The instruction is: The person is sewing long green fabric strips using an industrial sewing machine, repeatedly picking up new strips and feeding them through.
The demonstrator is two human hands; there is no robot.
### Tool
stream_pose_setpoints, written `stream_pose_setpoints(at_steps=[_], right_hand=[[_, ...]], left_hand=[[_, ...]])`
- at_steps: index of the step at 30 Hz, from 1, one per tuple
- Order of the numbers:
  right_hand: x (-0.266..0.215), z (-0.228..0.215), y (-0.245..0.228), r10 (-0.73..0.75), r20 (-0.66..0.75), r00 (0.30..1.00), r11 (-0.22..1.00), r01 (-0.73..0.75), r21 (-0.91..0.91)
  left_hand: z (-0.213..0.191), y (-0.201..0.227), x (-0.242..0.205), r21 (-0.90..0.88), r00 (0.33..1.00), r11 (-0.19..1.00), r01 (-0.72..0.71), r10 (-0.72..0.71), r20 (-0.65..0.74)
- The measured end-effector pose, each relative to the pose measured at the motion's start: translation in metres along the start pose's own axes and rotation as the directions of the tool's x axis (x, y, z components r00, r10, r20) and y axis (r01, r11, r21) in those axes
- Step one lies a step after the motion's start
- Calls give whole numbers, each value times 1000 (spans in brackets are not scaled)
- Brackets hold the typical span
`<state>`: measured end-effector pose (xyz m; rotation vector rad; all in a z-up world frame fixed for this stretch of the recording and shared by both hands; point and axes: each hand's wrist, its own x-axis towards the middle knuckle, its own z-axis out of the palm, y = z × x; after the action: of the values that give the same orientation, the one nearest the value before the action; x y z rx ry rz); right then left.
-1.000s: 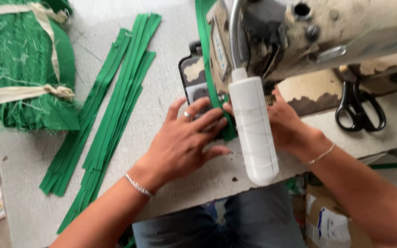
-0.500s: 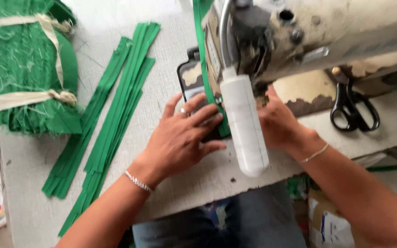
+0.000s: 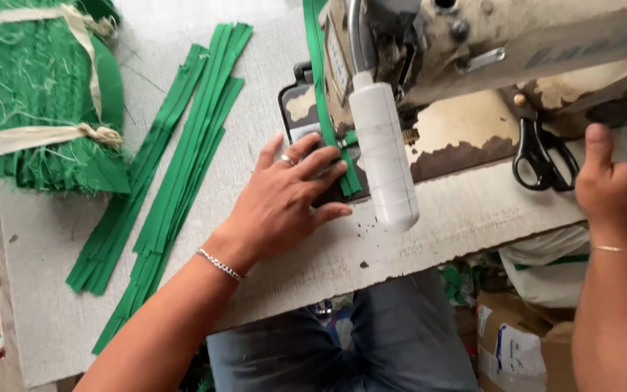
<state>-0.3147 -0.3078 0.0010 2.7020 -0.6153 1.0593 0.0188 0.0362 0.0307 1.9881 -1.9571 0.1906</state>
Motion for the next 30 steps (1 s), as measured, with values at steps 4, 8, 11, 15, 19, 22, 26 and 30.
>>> stream_pose_setpoints(at_steps=[4,8,11,15,19,22,26,30], right_hand=[[7,-1,-5,24,-11,1000,997,-23,67],[6,1,-3,15,-11,1000,992,-13,122],[4,2,0,-24,-23,999,994,26,103],[3,3,0,-40,-56,998,993,46,111],[-3,5,6,-26,-55,998,994,31,105],[-6,7,14,-66,-15,998,992,67,107],[0,3,6,-83,-55,995,995,86,45],[11,-3,-7,-56,-30,998,995,58,80]], left_hand=[[2,-2,1,1,1000,1000,12,-12,-13],[2,-3,1,3,1000,1000,22,-22,3],[4,-6,2,0,1000,1000,14,-14,-2],[5,-7,2,32,999,999,2,-1,-45],[4,-6,2,28,999,1000,4,-2,-48],[3,-5,0,26,999,1000,-7,8,-46],[3,-3,-2,36,998,999,-17,19,-57],[4,-6,-1,36,999,999,0,2,-54]])
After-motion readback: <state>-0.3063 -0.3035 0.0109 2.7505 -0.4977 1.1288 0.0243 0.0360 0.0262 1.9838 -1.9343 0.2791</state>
